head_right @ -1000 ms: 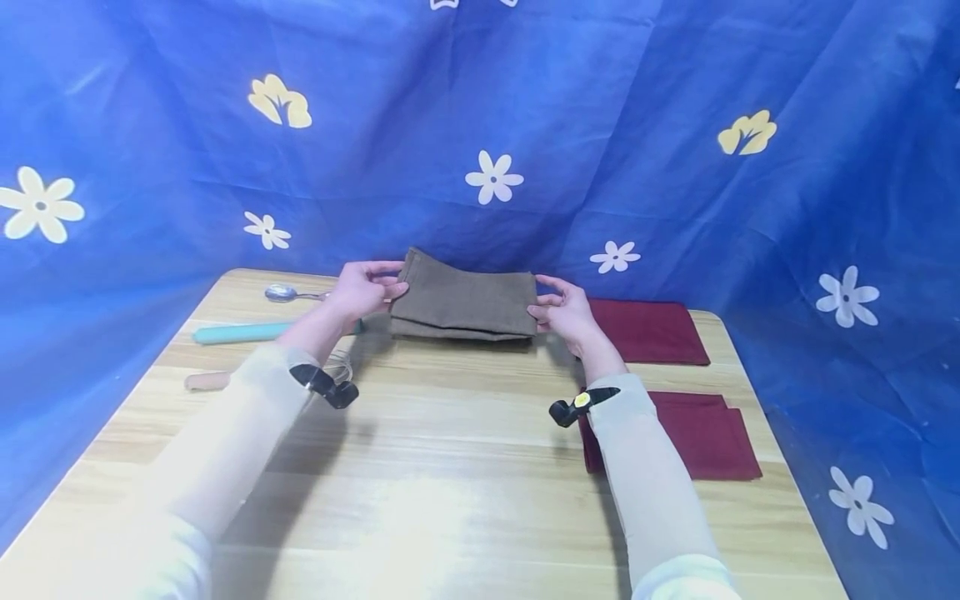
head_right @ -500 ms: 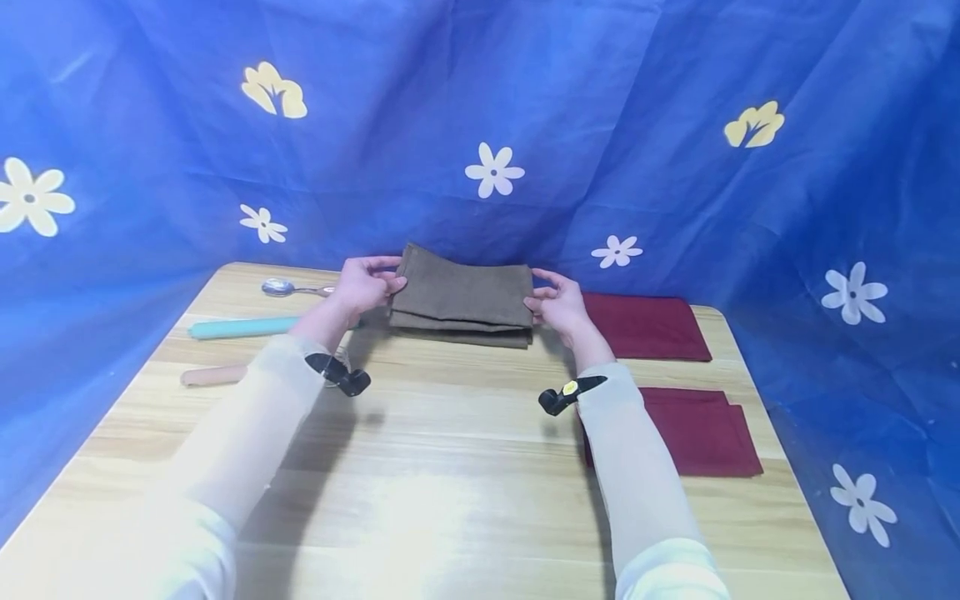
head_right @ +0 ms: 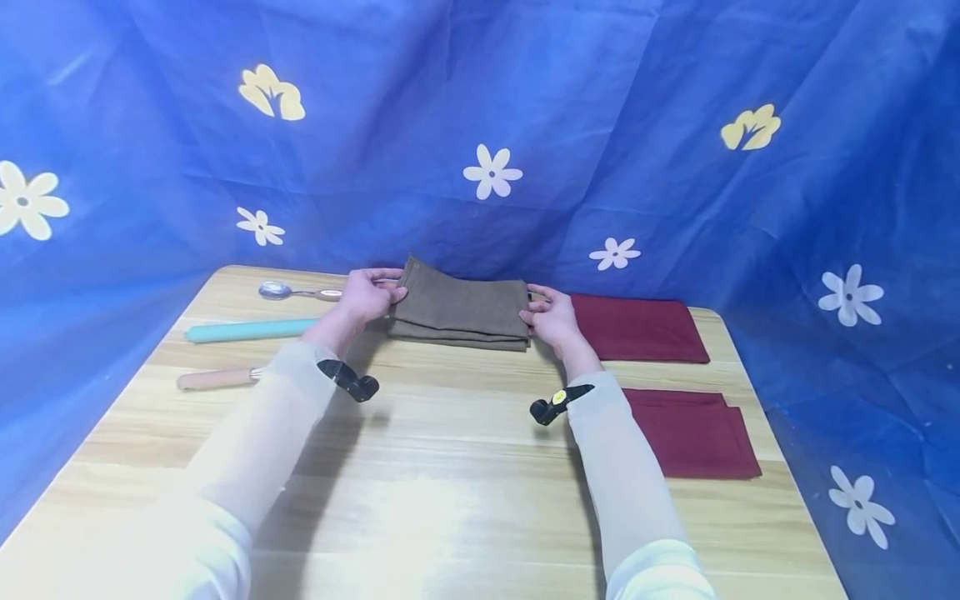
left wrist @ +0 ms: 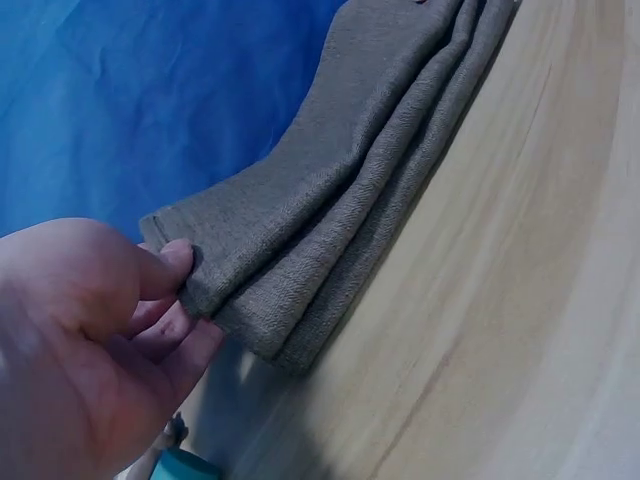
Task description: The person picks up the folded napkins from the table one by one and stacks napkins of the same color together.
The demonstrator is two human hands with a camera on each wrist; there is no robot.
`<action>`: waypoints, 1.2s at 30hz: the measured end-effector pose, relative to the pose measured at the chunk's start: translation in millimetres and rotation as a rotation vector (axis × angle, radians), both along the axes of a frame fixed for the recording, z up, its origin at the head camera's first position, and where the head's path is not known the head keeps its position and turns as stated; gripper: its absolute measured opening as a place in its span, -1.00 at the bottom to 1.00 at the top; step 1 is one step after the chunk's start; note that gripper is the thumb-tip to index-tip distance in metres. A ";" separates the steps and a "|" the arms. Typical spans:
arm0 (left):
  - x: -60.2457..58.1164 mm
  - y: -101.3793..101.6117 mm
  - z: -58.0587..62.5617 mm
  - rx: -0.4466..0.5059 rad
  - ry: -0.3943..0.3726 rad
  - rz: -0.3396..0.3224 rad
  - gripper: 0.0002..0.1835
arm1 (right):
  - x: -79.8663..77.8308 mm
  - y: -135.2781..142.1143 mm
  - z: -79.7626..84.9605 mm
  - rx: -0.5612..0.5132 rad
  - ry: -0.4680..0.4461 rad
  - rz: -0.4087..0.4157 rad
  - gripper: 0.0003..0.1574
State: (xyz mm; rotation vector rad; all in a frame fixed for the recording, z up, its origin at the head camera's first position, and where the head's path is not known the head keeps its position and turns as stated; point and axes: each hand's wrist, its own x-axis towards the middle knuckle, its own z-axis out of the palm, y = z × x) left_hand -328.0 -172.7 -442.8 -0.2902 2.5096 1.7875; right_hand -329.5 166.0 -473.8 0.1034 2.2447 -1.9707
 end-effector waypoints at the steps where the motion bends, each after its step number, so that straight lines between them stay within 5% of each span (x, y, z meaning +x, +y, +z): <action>1: 0.3 0.2 -0.8 -0.003 -0.001 0.001 -0.54 | 0.5 -0.1 -0.8 0.011 0.004 -0.002 -0.19; 27: 4.1 2.1 -4.4 -0.055 -0.049 -0.011 -0.49 | 5.8 -3.0 -11.0 0.185 0.137 -0.092 -0.35; 36: 4.1 -2.2 -0.6 -0.105 -0.060 -0.043 -0.48 | 5.2 -0.3 -5.8 0.104 0.103 -0.060 -0.40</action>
